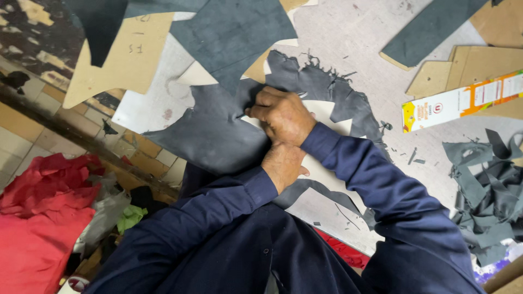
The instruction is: The person places cardboard templates onto a large sheet of black leather, traces the outlines with a pen, and cuts the leather along the marked lines using a utility knife. The person repeats this process for multiple pieces, organizing the cut leather and templates on the work surface.
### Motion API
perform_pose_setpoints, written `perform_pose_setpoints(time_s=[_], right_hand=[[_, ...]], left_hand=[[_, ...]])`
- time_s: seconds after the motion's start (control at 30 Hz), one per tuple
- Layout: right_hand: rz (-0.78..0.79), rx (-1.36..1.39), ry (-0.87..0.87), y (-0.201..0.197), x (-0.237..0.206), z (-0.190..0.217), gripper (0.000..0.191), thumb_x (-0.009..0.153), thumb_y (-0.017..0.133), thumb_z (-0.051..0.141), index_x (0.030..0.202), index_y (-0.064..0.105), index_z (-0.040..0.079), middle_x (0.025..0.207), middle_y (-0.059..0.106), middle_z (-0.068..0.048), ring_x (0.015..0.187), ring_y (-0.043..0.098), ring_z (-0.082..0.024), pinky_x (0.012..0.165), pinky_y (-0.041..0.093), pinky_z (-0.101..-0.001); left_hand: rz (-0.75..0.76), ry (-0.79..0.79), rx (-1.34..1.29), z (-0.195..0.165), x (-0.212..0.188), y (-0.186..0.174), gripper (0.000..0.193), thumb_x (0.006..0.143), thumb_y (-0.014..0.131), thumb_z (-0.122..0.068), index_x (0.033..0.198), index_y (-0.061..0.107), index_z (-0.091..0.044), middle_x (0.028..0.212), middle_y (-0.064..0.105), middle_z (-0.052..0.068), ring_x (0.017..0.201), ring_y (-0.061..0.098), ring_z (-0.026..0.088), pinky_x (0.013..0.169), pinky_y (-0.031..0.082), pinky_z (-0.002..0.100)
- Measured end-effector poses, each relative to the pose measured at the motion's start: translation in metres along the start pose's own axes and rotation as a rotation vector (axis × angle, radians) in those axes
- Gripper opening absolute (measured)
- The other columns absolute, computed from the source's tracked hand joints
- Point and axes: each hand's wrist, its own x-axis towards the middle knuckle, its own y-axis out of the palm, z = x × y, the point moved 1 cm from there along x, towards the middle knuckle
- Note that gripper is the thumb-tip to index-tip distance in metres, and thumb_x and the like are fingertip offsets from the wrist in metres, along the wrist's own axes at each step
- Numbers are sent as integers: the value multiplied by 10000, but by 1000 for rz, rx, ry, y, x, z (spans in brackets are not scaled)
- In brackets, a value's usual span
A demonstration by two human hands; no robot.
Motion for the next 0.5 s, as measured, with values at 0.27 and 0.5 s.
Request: perform_pose_setpoints(time_s=[0.27, 0.5], right_hand=[[-11, -32, -1, -20, -19, -17, 368, 681, 730, 80, 1040, 773, 11, 894, 626, -80, 904, 617, -268, 682, 558, -382], [-56, -105, 144, -42, -54, -36, 345, 702, 755, 39, 1046, 779, 44, 913, 617, -80, 911, 613, -264, 697, 559, -380]], left_hand=[[-206, -49, 275, -1, -3, -29, 896, 845, 442, -773, 1465, 440, -126, 1464, 439, 56, 1367, 386, 298, 942, 338, 830], [-89, -49, 278, -3, -2, -49, 984, 874, 470, -769, 1585, 288, -114, 1577, 270, 125, 1506, 112, 339, 932, 356, 849]])
